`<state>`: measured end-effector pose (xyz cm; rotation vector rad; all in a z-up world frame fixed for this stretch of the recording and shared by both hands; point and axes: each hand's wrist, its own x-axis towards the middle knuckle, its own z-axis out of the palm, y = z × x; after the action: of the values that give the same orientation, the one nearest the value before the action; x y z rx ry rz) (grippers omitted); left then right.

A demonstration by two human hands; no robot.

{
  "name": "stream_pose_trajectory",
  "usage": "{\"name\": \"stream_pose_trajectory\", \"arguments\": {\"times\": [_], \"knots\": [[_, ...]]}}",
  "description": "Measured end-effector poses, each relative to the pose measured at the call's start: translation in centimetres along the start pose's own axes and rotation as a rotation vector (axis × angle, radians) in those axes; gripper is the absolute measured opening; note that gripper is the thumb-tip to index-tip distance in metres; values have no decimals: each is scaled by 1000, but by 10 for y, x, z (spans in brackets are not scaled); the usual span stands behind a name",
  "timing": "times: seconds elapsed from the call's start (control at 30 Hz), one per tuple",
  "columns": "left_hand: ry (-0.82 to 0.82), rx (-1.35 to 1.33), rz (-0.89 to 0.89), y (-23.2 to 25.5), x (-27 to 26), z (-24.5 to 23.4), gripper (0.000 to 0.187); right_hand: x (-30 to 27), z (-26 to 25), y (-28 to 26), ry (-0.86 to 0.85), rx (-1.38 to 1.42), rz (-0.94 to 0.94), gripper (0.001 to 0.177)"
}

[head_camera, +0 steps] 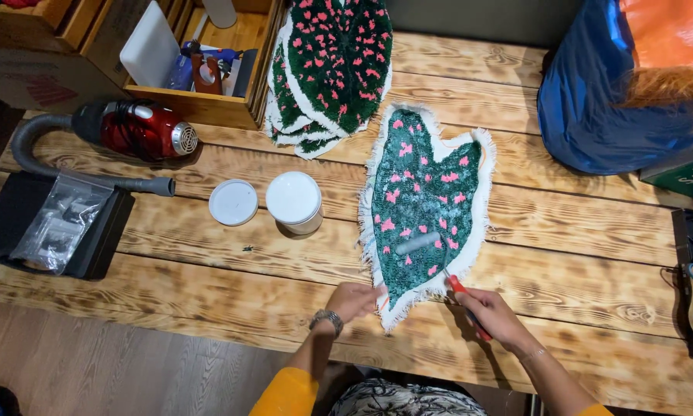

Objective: Trimming the edges of leaf-shaped tufted rugs and applying adhesive using a roller and utility knife.

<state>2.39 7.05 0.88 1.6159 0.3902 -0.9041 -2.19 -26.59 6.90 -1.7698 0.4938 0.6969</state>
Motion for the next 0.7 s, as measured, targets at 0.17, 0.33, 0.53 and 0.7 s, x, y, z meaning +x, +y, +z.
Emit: {"name": "stream_pose_trajectory", "arguments": {"times": [0.17, 0.33, 0.53, 0.7], "knots": [[119, -368, 204, 21, 76, -16, 47, -23, -17, 2, 26, 61, 138, 37], [169, -421, 319, 48, 115, 0, 33, -21, -29, 7, 84, 71, 152, 36], [172, -348, 287, 17, 156, 9, 30, -24, -34, -12, 107, 93, 156, 36], [165, -319, 187, 25, 141, -1, 28, 19, 10, -52, 132, 245, 49, 32]]}}
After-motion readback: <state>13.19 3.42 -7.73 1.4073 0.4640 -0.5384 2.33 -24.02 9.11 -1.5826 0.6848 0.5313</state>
